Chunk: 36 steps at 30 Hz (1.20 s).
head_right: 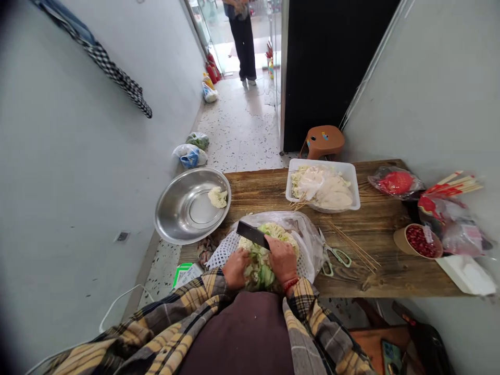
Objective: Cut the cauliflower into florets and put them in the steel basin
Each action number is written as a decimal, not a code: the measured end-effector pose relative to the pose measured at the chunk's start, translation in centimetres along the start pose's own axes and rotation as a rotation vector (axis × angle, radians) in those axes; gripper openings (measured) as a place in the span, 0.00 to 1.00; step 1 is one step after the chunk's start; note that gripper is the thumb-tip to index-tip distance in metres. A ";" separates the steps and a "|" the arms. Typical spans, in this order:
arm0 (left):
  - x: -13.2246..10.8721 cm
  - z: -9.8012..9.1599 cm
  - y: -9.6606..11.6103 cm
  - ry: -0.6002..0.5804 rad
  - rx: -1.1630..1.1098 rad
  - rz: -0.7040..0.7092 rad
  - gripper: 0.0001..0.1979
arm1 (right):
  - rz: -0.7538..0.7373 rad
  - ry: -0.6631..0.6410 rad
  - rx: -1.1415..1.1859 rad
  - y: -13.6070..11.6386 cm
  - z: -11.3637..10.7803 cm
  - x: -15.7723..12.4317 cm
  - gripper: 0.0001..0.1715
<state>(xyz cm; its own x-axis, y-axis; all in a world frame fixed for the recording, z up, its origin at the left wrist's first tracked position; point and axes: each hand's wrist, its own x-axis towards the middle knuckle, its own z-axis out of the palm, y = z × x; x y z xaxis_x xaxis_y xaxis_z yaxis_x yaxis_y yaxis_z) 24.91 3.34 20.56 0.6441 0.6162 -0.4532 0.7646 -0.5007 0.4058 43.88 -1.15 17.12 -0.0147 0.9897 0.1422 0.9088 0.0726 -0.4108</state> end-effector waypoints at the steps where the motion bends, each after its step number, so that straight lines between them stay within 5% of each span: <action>1: -0.6 -0.1 -0.3 0.038 -0.044 -0.003 0.07 | 0.003 0.004 -0.002 0.2 -0.1 -0.3 0.26; 5: -3.6 -1.8 -1.9 0.197 -0.259 -0.043 0.03 | 0.010 0.001 -0.008 0.5 0.0 -1.2 0.25; 8: -4.8 -4.3 -4.7 0.448 -0.434 -0.145 0.05 | 0.016 -0.003 0.001 0.4 0.2 -1.6 0.24; 11: -4.0 -6.4 -8.7 0.753 -0.584 -0.281 0.08 | 0.030 0.015 0.026 0.4 0.4 -1.9 0.23; 14: -1.5 -7.0 -13.1 0.936 -0.532 -0.411 0.07 | 0.016 0.023 0.052 0.7 0.6 -2.4 0.23; 18: 2.0 -6.1 -17.8 0.904 -0.406 -0.623 0.08 | 0.006 0.031 0.043 0.8 0.7 -3.1 0.23; 21: 2.8 -5.5 -19.2 0.856 -0.343 -0.660 0.14 | 0.024 0.032 0.019 0.7 0.7 -3.2 0.23; 26: 1.8 -5.0 -15.4 0.904 -0.216 -0.306 0.22 | 0.060 0.012 0.054 0.4 0.6 -2.5 0.23; 31: 2.8 -1.7 -7.9 0.451 -0.395 0.143 0.28 | 0.101 0.021 0.118 -0.3 0.5 -1.9 0.22; 36: 5.5 2.4 -6.2 0.288 -0.549 0.190 0.37 | 0.259 0.116 0.244 -1.6 -0.6 -2.2 0.21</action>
<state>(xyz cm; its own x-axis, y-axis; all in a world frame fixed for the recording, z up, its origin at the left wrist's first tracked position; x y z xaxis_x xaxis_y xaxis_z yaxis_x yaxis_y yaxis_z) 23.81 8.38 13.61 0.6767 0.7241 -0.1331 0.4654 -0.2806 0.8394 42.72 -3.51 18.03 0.2629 0.9595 0.1007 0.7499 -0.1376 -0.6471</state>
